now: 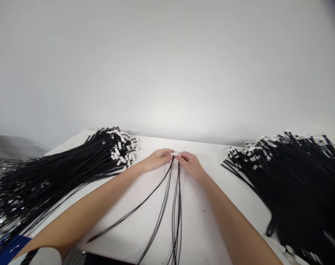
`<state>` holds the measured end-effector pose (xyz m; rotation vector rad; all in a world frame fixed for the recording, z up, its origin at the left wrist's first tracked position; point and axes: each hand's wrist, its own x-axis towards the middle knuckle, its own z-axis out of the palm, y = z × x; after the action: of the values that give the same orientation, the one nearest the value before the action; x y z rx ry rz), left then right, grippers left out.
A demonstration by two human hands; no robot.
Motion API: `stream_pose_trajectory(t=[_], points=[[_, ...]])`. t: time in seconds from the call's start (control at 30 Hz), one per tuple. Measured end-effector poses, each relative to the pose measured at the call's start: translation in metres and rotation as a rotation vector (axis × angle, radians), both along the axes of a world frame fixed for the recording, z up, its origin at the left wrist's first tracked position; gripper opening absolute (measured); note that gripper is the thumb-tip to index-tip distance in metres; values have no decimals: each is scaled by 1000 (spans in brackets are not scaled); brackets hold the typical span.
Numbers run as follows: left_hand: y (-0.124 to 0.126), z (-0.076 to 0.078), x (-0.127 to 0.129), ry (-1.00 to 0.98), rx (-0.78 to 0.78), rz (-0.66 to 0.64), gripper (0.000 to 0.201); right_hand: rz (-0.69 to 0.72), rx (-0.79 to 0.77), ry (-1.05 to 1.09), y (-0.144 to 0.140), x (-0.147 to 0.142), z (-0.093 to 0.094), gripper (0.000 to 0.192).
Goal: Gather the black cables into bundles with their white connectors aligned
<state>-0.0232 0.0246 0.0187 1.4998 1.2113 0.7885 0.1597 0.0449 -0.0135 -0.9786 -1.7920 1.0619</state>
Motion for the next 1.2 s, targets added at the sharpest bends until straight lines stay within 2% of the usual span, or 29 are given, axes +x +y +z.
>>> stream_pose_trajectory(t=[0.07, 0.17, 0.27, 0.33, 0.4, 0.5, 0.57, 0.73, 0.87, 0.93, 1.1, 1.2], points=[[0, -5, 6, -171, -108, -42, 44, 7, 18, -38, -1, 0, 0, 31], [-6, -3, 6, -361, -222, -48, 48, 5, -1, -57, 1, 1, -2, 34], [-11, -2, 5, -465, -330, -62, 50, -82, 93, -124, 3, -1, -4, 34], [-13, -3, 5, -507, -373, -73, 45, -208, 227, -276, 6, -3, -4, 34], [-12, -5, 5, -535, -395, -74, 40, -296, 308, -515, 8, -7, -5, 38], [-10, -8, 4, -592, -425, -80, 37, -273, 283, -815, 11, -14, -7, 49], [-8, -10, 2, -637, -447, -77, 29, -253, 276, -880, 13, -17, -10, 49], [-3, -14, -3, -732, -540, -85, 13, -317, 389, -717, 19, -16, -20, 38], [1, -14, -6, -796, -603, -115, 16, -347, 449, -596, 16, -15, -20, 28], [2, -13, -6, -811, -613, -108, 17, -324, 483, -515, 7, -13, -16, 27], [-3, -8, 0, -776, -635, -37, 15, -166, 521, -241, -29, -1, -4, 24], [-8, -5, 5, -675, -600, -5, 8, -192, 455, -132, -48, 6, 3, 25]])
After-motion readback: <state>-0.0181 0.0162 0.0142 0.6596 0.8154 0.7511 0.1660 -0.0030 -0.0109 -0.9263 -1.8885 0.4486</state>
